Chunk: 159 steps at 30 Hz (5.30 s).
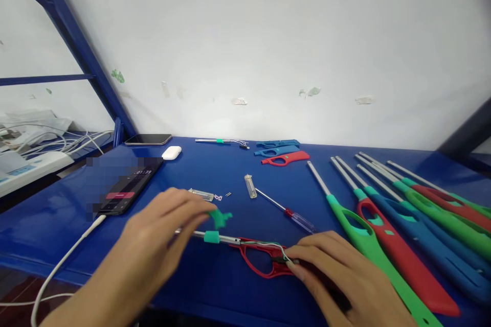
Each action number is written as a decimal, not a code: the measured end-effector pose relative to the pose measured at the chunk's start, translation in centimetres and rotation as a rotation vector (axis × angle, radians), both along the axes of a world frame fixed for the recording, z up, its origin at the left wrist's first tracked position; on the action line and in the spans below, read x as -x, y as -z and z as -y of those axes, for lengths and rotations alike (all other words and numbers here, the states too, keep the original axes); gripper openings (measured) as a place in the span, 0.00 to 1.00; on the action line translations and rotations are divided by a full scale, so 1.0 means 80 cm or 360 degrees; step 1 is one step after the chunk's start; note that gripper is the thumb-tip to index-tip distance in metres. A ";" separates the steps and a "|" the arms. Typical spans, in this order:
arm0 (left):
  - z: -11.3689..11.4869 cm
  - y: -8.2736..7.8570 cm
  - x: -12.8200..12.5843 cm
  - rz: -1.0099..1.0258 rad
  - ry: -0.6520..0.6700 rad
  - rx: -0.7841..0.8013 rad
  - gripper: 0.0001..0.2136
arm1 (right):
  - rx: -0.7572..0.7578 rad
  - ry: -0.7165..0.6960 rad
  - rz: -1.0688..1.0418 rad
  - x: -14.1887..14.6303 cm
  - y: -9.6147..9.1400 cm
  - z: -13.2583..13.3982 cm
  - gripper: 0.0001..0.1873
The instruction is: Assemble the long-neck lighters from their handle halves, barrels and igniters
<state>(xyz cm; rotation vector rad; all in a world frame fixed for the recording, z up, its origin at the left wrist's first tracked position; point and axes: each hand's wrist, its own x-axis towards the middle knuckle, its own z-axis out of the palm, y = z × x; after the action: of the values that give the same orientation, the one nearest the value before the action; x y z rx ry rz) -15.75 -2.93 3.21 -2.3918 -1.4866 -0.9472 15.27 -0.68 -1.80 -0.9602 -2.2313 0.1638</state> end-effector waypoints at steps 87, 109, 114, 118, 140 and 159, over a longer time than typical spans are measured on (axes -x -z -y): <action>0.009 0.044 -0.086 0.0260 0.0446 0.0206 0.13 | 0.0608 0.0055 -0.0440 -0.003 -0.007 0.010 0.04; 0.000 0.045 -0.082 0.0222 0.0380 0.0316 0.16 | 0.0424 -0.0004 -0.0317 -0.001 -0.006 0.013 0.06; 0.001 0.045 -0.081 0.0221 0.0378 0.0346 0.16 | 0.0386 0.0004 -0.0331 0.000 -0.006 0.013 0.06; 0.001 0.045 -0.081 0.0235 0.0393 0.0344 0.14 | 0.0386 0.0003 -0.0351 -0.001 -0.004 0.014 0.06; 0.004 0.047 -0.078 0.0297 0.0403 0.0395 0.17 | 0.0386 -0.0027 -0.0354 0.001 -0.006 0.012 0.07; 0.004 0.047 -0.076 0.0292 0.0451 0.0344 0.17 | 0.0324 -0.0011 -0.0366 0.003 -0.007 0.013 0.07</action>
<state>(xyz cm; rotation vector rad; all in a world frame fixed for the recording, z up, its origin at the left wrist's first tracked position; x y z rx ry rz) -9.71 -3.28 -0.54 -2.7954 -1.3954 -1.1460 15.01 -1.74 -1.25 -0.9866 -2.0339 0.4880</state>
